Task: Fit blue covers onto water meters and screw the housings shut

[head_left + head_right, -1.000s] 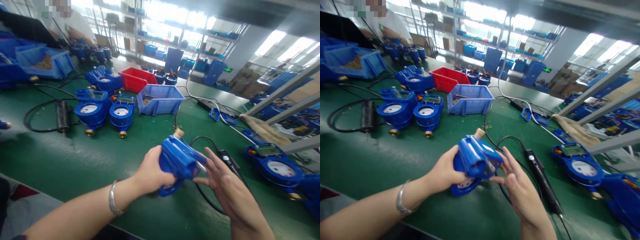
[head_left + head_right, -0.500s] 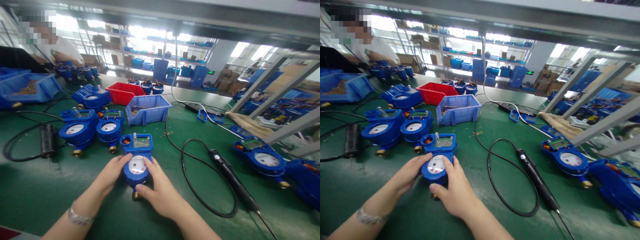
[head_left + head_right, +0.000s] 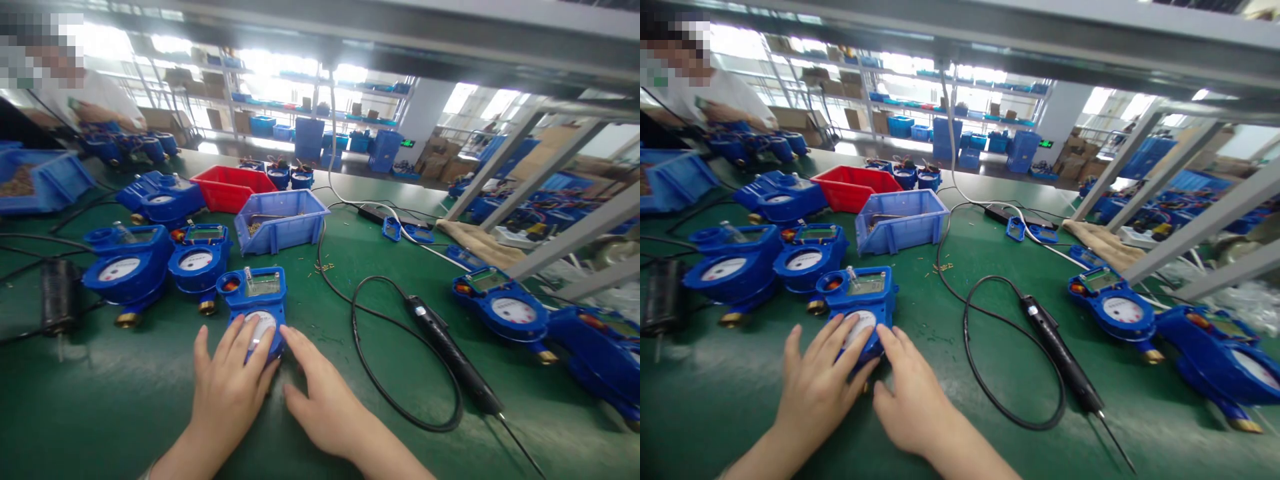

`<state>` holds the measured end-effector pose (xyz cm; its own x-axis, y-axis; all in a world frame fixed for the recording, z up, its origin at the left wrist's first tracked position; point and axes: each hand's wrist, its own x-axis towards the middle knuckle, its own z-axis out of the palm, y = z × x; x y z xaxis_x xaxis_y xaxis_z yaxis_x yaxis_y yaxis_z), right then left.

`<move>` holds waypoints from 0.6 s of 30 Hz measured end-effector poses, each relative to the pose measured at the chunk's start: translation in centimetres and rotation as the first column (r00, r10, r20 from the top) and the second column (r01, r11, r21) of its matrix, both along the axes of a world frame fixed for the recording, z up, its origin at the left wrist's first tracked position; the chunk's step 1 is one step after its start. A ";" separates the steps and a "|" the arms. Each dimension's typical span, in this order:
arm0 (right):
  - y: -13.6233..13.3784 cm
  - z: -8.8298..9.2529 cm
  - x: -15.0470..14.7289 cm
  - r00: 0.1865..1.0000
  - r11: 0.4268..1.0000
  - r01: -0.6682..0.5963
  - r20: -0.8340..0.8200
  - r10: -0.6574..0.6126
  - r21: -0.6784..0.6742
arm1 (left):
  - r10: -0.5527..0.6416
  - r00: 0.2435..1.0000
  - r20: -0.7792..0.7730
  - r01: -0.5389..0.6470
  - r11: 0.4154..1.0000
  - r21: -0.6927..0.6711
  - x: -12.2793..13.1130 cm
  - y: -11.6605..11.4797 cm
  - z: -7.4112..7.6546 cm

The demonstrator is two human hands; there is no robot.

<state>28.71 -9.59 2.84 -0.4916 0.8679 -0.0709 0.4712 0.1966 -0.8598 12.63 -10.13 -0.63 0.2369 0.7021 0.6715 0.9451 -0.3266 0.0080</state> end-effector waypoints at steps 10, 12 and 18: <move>-1.3 0.6 4.1 0.985 0.978 0.174 0.014 -0.174 -0.114 | 0.074 0.993 -0.094 -0.072 0.997 0.016 -0.9 3.6 -0.1; -1.2 0.7 4.5 0.982 0.973 0.187 0.006 -0.187 -0.136 | 0.086 0.994 -0.069 -0.089 0.995 -0.039 -1.3 4.2 -0.2; -1.1 0.2 5.0 0.982 0.973 0.188 0.003 -0.190 -0.137 | 0.086 0.996 0.019 -0.082 0.984 -0.156 -3.2 6.3 -0.5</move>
